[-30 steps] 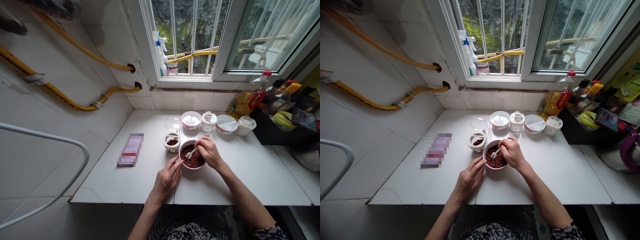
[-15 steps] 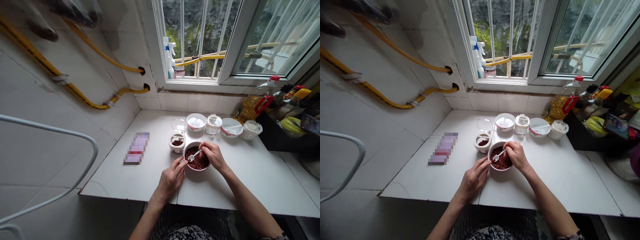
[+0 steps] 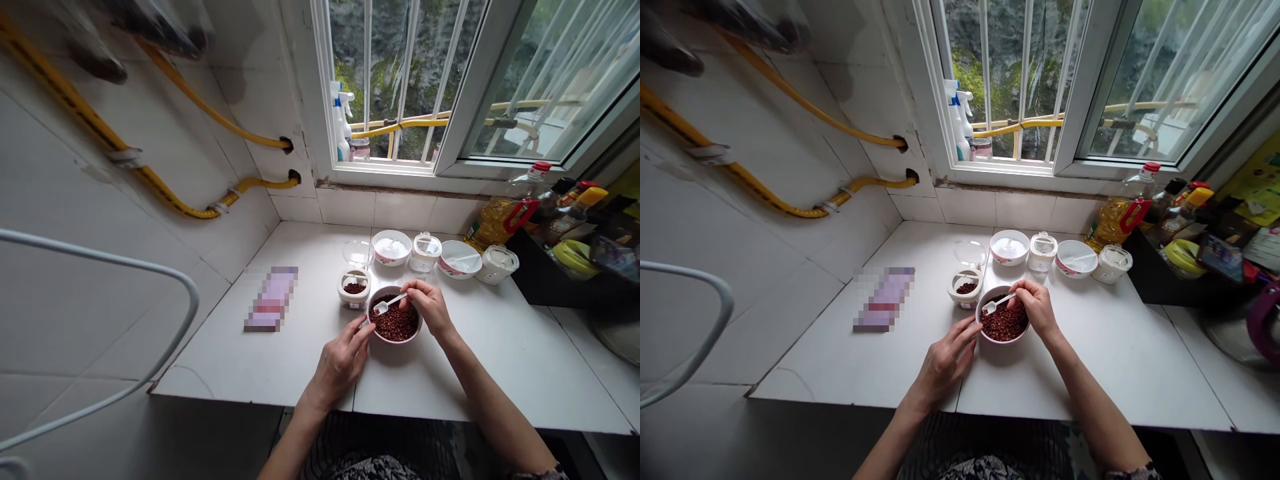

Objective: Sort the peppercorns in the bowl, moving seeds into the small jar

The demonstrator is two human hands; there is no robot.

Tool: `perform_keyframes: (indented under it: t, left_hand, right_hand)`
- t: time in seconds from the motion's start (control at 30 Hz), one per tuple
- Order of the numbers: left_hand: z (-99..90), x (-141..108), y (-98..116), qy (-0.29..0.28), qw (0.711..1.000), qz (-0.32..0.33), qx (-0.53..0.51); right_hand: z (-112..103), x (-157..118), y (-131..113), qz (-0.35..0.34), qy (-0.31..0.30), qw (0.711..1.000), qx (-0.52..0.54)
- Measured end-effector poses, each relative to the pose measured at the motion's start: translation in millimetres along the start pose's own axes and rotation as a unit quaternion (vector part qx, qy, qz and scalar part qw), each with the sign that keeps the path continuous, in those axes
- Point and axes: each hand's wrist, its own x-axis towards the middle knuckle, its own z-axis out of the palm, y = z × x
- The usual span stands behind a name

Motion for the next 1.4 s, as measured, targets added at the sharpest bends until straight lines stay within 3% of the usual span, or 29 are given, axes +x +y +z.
perform_keyframes:
  t: [0.13,0.3,0.37,0.47,0.53,0.6,0.7,0.87,1.07,1.4]
  left_hand:
    - [0.0,0,0,-0.001,1.000,0.002,0.000]
    - [1.1,-1,-1,-0.001,1.000,0.006,0.001]
    - [1.5,-2,-2,0.001,1.000,0.007,0.001]
    - [1.7,-3,-2,0.001,1.000,0.004,-0.001]
    - [1.3,-3,-2,-0.002,1.000,0.002,-0.001]
    - [0.6,-3,-1,-0.004,1.000,0.002,-0.001]
    - [-0.3,-3,0,-0.004,1.000,0.004,-0.001]
    - [-1.2,-2,0,0.001,1.000,0.004,-0.003]
    - [-1.8,-4,-1,-0.004,1.000,-0.007,-0.007]
    - [-1.8,-6,-2,-0.005,1.000,-0.011,-0.010]
  right_hand:
    - [3,1,-8,-0.029,0.025,0.999,-0.008]
    - [18,-1,-15,-0.150,0.041,0.985,-0.078]
    - [27,-1,-13,-0.226,0.030,0.962,-0.149]
    - [35,-1,-7,-0.340,-0.018,0.902,-0.265]
    - [35,-1,-7,-0.379,-0.022,0.877,-0.295]
    - [28,-1,-8,-0.377,0.007,0.883,-0.281]
    - [10,-3,-12,-0.307,0.045,0.922,-0.232]
    - [-12,-7,-7,-0.253,-0.022,0.933,-0.253]
    - [-1,-10,4,-0.237,-0.096,0.930,-0.265]
    - [-4,-10,1,-0.152,-0.040,0.975,-0.160]
